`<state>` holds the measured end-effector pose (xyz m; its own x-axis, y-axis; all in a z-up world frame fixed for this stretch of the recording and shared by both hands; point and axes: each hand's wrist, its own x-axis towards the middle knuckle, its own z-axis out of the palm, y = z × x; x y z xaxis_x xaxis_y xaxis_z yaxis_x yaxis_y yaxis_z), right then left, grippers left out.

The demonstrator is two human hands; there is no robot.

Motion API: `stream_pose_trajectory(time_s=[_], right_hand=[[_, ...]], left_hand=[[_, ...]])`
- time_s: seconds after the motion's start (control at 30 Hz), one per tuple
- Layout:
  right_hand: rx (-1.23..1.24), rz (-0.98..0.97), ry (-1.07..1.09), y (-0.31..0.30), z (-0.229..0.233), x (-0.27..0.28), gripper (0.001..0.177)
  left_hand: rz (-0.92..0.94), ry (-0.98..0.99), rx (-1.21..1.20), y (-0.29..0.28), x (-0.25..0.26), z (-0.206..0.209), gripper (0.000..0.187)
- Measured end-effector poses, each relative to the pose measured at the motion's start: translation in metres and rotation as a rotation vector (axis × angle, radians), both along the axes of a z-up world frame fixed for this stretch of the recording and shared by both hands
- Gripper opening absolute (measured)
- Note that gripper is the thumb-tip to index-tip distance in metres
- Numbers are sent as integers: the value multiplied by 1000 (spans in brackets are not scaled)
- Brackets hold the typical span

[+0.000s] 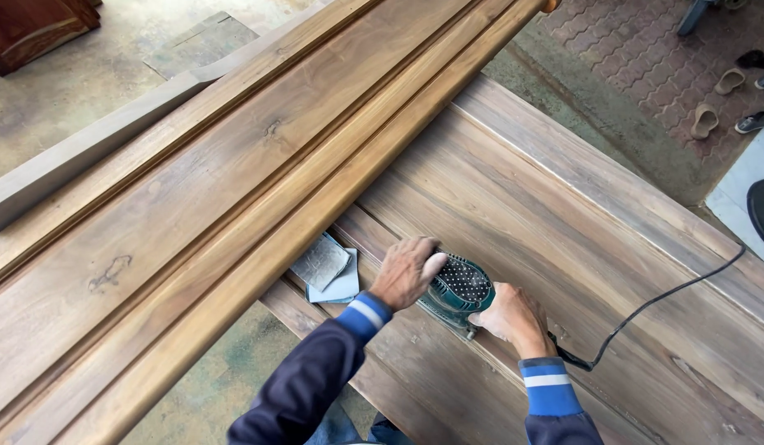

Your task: Sand a wooden panel using an orbital sander and manual sandpaper.

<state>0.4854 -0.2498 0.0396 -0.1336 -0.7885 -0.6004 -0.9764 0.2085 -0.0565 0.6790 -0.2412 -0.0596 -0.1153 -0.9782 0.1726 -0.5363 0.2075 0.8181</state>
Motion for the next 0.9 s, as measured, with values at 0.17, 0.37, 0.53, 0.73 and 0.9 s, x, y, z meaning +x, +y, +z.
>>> stream_pose_trajectory(time_s=[0.17,0.37,0.53,0.73,0.9], right_hand=[[-19,-14,-4,-25,-12,32,59],[-68,-2,-7,-45,-22,73,64],[-88,38,5,-57,-36,97,69],[-82,39,-23,-59,-28,115,62],[-49,63,-46,-50,-27,100,55]], left_hand=[[-63,-269,85,28,106,-41,114],[-185,-612,302,43,151,-60,129],[-230,-708,223,54,154,-96,84],[-275,-810,146,81,155,-106,65],[-248,-550,146,101,144,-60,66]])
